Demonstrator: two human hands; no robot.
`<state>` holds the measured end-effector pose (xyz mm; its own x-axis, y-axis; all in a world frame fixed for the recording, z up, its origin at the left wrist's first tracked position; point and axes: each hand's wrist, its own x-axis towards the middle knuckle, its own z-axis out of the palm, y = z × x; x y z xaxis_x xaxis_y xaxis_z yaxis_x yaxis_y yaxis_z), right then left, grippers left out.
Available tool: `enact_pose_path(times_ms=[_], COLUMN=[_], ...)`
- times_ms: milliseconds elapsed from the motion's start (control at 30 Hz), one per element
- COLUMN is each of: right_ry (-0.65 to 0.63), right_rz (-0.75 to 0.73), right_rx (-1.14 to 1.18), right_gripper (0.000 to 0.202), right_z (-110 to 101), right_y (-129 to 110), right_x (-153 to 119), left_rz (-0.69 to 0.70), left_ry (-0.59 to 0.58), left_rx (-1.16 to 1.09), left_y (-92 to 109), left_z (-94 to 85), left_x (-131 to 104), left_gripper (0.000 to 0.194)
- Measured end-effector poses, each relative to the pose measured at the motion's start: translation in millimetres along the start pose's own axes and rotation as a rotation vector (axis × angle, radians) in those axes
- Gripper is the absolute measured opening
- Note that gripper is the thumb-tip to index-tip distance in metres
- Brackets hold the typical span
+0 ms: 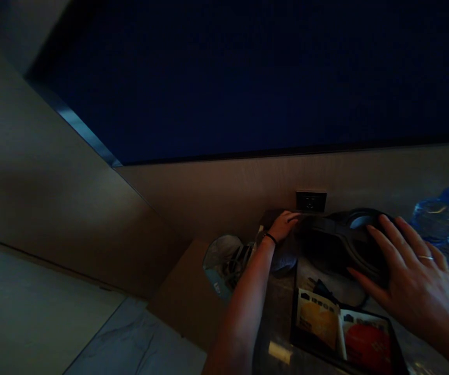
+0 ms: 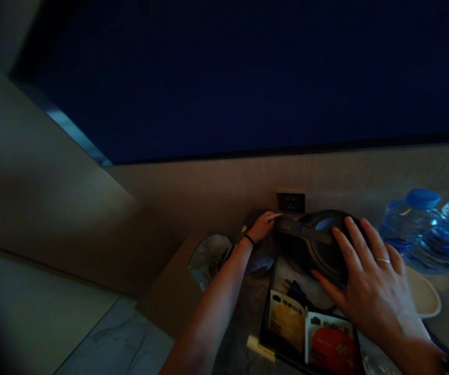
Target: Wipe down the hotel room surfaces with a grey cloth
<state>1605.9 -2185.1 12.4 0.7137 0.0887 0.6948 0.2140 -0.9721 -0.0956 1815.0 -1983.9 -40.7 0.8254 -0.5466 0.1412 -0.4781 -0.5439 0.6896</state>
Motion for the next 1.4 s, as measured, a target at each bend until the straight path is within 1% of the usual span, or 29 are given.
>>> enact_pose_path(times_ms=[100, 167, 233, 367, 433, 467, 500, 533, 567, 633, 700, 733, 800, 867, 900, 967, 1000, 1067, 1100, 1133, 1167, 1200, 1233, 1267, 1300, 1333, 1400], right_ry=[-0.006, -0.012, -0.006, 0.008, 0.011, 0.009, 0.004, -0.006, -0.013, -0.023, -0.043, -0.052, -0.073, -0.097, -0.108, -0.122, -0.124, -0.119, -0.118, -0.111, -0.104, -0.1, -0.104, -0.116, -0.138, -0.166, -0.216], right_rz=[0.027, 0.037, 0.061, 0.071, 0.06, 0.055, 0.049, 0.043, 0.037, 0.024, 0.018, 0.014, 0.002, -0.012, -0.015, -0.022, -0.027, -0.037, -0.043, -0.047, -0.05, -0.058, -0.071, -0.091, -0.116, -0.141, -0.169], right_rx=[0.005, -0.008, -0.025, -0.041, -0.045, -0.052, -0.061, -0.073, -0.087, -0.113, -0.146, -0.166, -0.203, -0.226, -0.228, -0.223, -0.218, -0.208, -0.203, -0.197, -0.188, -0.178, -0.166, -0.152, -0.136, -0.119, -0.084], right_gripper=[0.068, 0.071, 0.074, 0.081, 0.081, 0.08, 0.079, 0.077, 0.076, 0.078, 0.079, 0.079, 0.077, 0.073, 0.071, 0.069, 0.068, 0.068, 0.067, 0.066, 0.066, 0.065, 0.065, 0.065, 0.065, 0.065, 0.065], right_z=[-1.1, 1.0, 3.8, 8.5, 10.2, 10.9, 11.6, 12.3, 13.0, 14.6, 16.3, 17.1, 18.1, 18.1, 17.6, 16.0, 14.9, 12.4, 11.4, 10.7, 10.5, 11.0, 12.2, 14.2, 16.8, 19.8, 25.9], right_y=[0.0, 0.7, 4.0, 15.6, 18.2, 17.6, 15.9, 13.2, 9.8, 2.0, -5.3, -8.1, -11.8, -13.0, -12.8, -11.6, -10.7, -8.3, -6.7, -4.6, -2.2, 0.6, 3.6, 6.8, 9.8, 12.7, 17.4], right_x=[-1.9, 1.3, 6.2, 14.5, 16.8, 17.5, 18.2, 18.8, 19.4, 20.6, 22.2, 23.2, 25.6, 28.4, 29.8, 31.4, 31.6, 30.5, 29.6, 28.9, 28.9, 29.7, 31.7, 35.0, 39.3, 44.4, 55.2], left_rz=[-0.021, -0.039, -0.055, -0.035, -0.003, 0.015, 0.03, 0.037, 0.036, 0.007, -0.04, -0.061, -0.087, -0.09, -0.082, -0.058, -0.045, -0.035, -0.046, -0.063, -0.086, -0.113, -0.143, -0.172, -0.206, -0.249, -0.328], left_ry=[-0.077, -0.133, -0.163, -0.2, -0.263, -0.3, -0.33, -0.334, -0.306, -0.19, -0.095, -0.075, -0.066, -0.062, -0.073, -0.144, -0.208, -0.339, -0.365, -0.354, -0.312, -0.253, -0.194, -0.155, -0.141, -0.149, -0.193], left_rx=[0.001, 0.019, 0.058, 0.148, 0.167, 0.169, 0.168, 0.165, 0.163, 0.164, 0.161, 0.157, 0.146, 0.136, 0.131, 0.113, 0.107, 0.138, 0.175, 0.216, 0.251, 0.269, 0.269, 0.263, 0.266, 0.287, 0.376], left_y=[-10.3, -13.0, -11.5, -0.3, 5.9, 8.6, 11.1, 13.2, 15.0, 17.5, 18.7, 18.9, 19.0, 19.2, 19.7, 22.6, 25.7, 35.9, 42.7, 50.2, 57.6, 64.0, 68.7, 71.3, 71.3, 69.0, 59.2], left_z=[4.8, 4.1, 4.8, 5.4, -2.0, -7.8, -14.3, -20.4, -25.1, -26.9, -17.3, -9.3, 7.7, 18.7, 19.9, 12.3, 4.0, -19.0, -32.0, -44.5, -55.6, -64.0, -68.9, -69.5, -65.8, -58.1, -34.8], left_x=[-5.7, -19.4, -41.0, -94.9, -113.6, -117.6, -117.5, -113.5, -106.3, -87.6, -73.1, -70.5, -77.0, -96.2, -108.5, -134.0, -146.0, -167.4, -176.9, -186.0, -194.8, -203.7, -212.9, -222.5, -232.9, -243.9, -267.7], left_gripper=[0.029, 0.03, 0.03, 0.023, 0.02, 0.018, 0.017, 0.017, 0.019, 0.027, 0.031, 0.032, 0.036, 0.042, 0.042, 0.04, 0.039, 0.036, 0.037, 0.038, 0.039, 0.039, 0.041, 0.042, 0.044, 0.046, 0.052])
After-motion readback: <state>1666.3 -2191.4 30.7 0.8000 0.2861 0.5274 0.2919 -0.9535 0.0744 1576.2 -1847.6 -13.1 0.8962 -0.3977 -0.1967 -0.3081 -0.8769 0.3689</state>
